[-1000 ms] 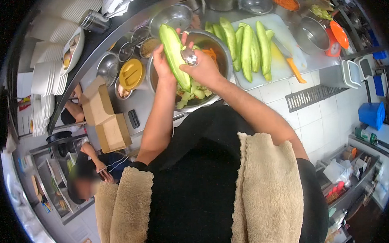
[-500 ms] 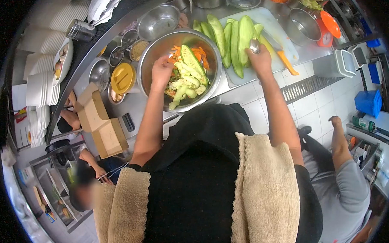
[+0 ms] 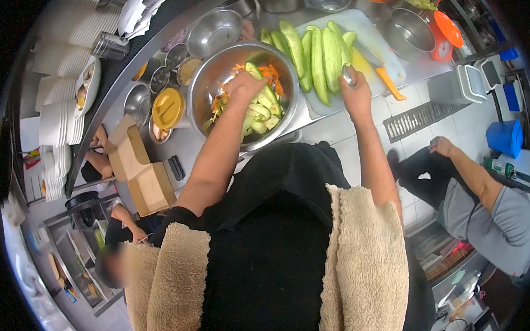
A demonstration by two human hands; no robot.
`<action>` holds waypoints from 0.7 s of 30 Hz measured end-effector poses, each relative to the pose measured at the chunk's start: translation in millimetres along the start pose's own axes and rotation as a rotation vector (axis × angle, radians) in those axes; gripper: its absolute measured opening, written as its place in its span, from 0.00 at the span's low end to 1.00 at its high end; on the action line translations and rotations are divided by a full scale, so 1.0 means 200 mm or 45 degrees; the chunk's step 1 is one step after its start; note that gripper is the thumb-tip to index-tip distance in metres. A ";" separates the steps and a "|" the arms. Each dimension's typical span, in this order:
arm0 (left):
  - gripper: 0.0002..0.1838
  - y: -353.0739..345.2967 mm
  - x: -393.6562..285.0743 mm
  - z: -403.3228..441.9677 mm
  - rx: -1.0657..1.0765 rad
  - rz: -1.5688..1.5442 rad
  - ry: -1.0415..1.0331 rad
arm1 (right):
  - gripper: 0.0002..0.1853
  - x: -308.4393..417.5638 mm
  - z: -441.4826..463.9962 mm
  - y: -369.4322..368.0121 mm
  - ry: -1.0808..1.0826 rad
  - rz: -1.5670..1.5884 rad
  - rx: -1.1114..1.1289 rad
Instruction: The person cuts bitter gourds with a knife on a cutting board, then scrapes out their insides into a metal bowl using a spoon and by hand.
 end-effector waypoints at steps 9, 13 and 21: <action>0.61 0.19 0.02 -0.11 -0.297 -0.612 0.060 | 0.19 0.09 -0.04 -0.03 0.063 0.020 0.060; 0.44 0.26 0.04 -0.10 -0.302 -1.010 -0.164 | 0.17 0.23 -0.05 -0.07 0.087 0.087 0.129; 0.32 0.48 0.04 -0.48 -0.651 -1.380 -0.484 | 0.09 0.58 -0.16 -0.23 0.455 0.018 0.328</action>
Point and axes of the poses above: each hand's wrist, its own z-axis towards the middle knuckle, its own y-axis out of the back of the hand, x = y × z, the point moved 10 cm from there along z, towards the middle knuckle, and after that the axes turned 10 degrees about -x, right-handed, at the moved point
